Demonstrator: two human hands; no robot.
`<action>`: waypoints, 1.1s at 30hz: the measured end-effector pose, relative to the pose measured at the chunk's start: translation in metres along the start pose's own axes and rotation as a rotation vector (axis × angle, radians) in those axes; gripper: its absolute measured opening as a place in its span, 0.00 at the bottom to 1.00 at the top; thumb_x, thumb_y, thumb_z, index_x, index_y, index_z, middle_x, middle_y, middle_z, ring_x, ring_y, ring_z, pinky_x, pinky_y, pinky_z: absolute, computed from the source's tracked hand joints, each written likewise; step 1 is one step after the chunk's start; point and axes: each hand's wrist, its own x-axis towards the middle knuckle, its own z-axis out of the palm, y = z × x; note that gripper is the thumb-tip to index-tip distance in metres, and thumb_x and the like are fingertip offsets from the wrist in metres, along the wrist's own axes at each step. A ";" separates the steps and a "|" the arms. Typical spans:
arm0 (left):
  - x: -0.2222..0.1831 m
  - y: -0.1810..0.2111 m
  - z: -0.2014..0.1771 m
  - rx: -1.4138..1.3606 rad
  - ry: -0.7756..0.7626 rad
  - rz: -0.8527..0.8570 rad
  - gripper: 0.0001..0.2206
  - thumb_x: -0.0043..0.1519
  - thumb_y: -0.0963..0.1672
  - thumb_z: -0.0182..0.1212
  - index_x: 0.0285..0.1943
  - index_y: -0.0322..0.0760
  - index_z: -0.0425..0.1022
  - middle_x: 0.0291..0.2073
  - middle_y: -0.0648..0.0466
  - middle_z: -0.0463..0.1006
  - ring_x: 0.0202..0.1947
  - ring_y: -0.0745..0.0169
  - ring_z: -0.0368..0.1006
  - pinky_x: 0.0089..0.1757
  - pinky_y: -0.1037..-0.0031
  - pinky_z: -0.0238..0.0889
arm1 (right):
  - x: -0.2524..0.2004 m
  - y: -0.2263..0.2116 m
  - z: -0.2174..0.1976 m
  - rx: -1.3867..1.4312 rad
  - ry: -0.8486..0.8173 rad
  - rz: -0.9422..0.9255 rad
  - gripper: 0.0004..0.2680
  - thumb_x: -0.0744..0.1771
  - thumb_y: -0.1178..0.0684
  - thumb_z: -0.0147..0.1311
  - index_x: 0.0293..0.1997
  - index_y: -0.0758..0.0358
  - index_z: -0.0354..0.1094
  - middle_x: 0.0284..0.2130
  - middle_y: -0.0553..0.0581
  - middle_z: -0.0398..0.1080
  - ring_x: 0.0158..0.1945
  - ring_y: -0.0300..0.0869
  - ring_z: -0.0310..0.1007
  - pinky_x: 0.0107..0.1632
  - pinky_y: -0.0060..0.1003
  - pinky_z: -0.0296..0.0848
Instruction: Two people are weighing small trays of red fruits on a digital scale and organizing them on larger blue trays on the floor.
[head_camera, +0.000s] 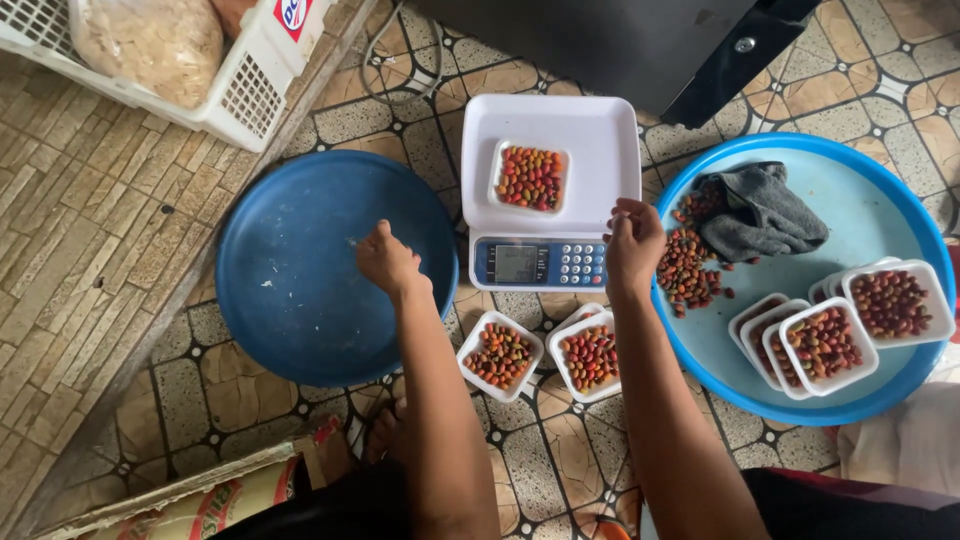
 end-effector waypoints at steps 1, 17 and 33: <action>-0.009 0.007 -0.002 -0.002 0.000 -0.031 0.09 0.62 0.45 0.61 0.35 0.40 0.67 0.19 0.60 0.63 0.15 0.74 0.63 0.21 0.75 0.61 | 0.004 0.009 0.003 -0.017 -0.038 0.061 0.10 0.67 0.61 0.47 0.51 0.67 0.72 0.37 0.63 0.73 0.38 0.40 0.72 0.39 0.36 0.80; -0.010 0.009 -0.017 -0.083 -0.065 -0.165 0.10 0.60 0.42 0.60 0.29 0.45 0.62 0.19 0.60 0.58 0.15 0.69 0.60 0.17 0.79 0.54 | 0.061 0.102 0.087 -0.611 -0.302 0.411 0.08 0.63 0.47 0.62 0.43 0.47 0.80 0.30 0.56 0.79 0.38 0.51 0.82 0.42 0.46 0.82; -0.040 0.018 0.006 -0.062 -0.110 -0.097 0.10 0.60 0.42 0.62 0.29 0.45 0.63 0.19 0.61 0.59 0.15 0.71 0.60 0.17 0.81 0.52 | 0.108 0.136 -0.070 0.054 0.086 0.427 0.07 0.63 0.60 0.58 0.42 0.71 0.76 0.21 0.67 0.71 0.23 0.45 0.78 0.30 0.38 0.83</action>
